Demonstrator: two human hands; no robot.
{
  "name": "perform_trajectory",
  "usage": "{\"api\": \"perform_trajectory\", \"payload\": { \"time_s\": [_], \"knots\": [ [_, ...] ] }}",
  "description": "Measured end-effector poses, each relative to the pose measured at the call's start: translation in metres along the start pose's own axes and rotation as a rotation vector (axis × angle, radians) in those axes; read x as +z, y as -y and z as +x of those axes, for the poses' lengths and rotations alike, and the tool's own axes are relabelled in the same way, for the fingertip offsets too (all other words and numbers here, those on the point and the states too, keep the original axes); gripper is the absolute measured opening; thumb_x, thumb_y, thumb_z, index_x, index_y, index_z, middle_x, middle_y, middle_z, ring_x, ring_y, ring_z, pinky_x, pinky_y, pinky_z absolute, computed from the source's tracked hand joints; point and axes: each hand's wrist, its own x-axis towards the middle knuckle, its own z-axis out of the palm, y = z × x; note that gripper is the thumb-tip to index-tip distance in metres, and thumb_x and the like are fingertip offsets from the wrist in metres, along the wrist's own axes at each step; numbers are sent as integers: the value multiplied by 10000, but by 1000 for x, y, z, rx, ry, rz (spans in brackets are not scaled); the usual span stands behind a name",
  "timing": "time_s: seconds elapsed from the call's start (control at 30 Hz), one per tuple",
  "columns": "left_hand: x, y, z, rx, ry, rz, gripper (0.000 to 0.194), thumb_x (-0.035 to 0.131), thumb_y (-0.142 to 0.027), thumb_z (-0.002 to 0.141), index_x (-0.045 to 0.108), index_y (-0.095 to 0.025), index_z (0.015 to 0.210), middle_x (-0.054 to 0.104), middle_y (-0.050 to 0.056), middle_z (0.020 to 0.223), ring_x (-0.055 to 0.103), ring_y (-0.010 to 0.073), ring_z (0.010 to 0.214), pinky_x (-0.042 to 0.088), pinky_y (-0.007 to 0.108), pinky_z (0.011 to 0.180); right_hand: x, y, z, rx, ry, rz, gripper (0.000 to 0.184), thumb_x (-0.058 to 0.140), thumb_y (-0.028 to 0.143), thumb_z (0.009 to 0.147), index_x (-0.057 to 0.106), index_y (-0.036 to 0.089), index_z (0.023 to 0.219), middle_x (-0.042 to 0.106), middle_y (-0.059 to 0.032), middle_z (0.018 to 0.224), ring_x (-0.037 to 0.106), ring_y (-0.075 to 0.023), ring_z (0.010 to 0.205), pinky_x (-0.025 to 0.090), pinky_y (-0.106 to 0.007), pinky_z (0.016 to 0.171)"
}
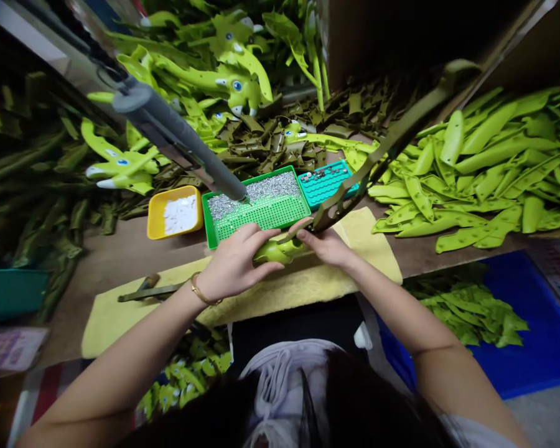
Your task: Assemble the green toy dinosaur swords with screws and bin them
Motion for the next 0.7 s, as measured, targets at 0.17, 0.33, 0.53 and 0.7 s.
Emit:
{"api": "perform_trajectory", "payload": {
  "time_s": [0.17, 0.33, 0.53, 0.7],
  "knots": [
    [-5, -4, 3, -52, 47, 41, 539, 625, -454, 848, 527, -125, 1263, 581, 119, 1013, 571, 262, 947, 502, 371, 749, 7, -6, -13, -42, 1, -63, 480, 660, 650, 725, 636, 213, 921, 673, -43, 953, 643, -191, 948, 520, -364, 897],
    [-22, 3, 5, -42, 352, 58, 414, 618, -461, 846, 634, -224, 1185, 619, 79, 1057, 608, 255, 948, 492, 357, 757, -22, 14, 2, -61, 294, -427, 326, 624, 389, 810, 628, 254, 1107, 686, -30, 1053, 649, -200, 967, 537, -401, 911],
    [-29, 11, -4, -71, 374, -19, 402, 598, -489, 862, 659, -229, 1162, 640, 42, 995, 591, 234, 948, 462, 330, 747, -40, 20, 158, -312, 2, -920, 372, 441, 101, 818, 667, 177, 1103, 646, -95, 1233, 561, -265, 1190, 417, -501, 1068],
    [-28, 8, -5, -66, 352, -30, 406, 599, -470, 862, 655, -232, 1187, 643, 44, 984, 586, 229, 934, 453, 332, 751, -26, 15, 227, -304, 33, -900, 146, 591, 158, 791, 676, 150, 910, 638, -106, 1242, 553, -269, 1199, 426, -493, 1072]
  ]
}}
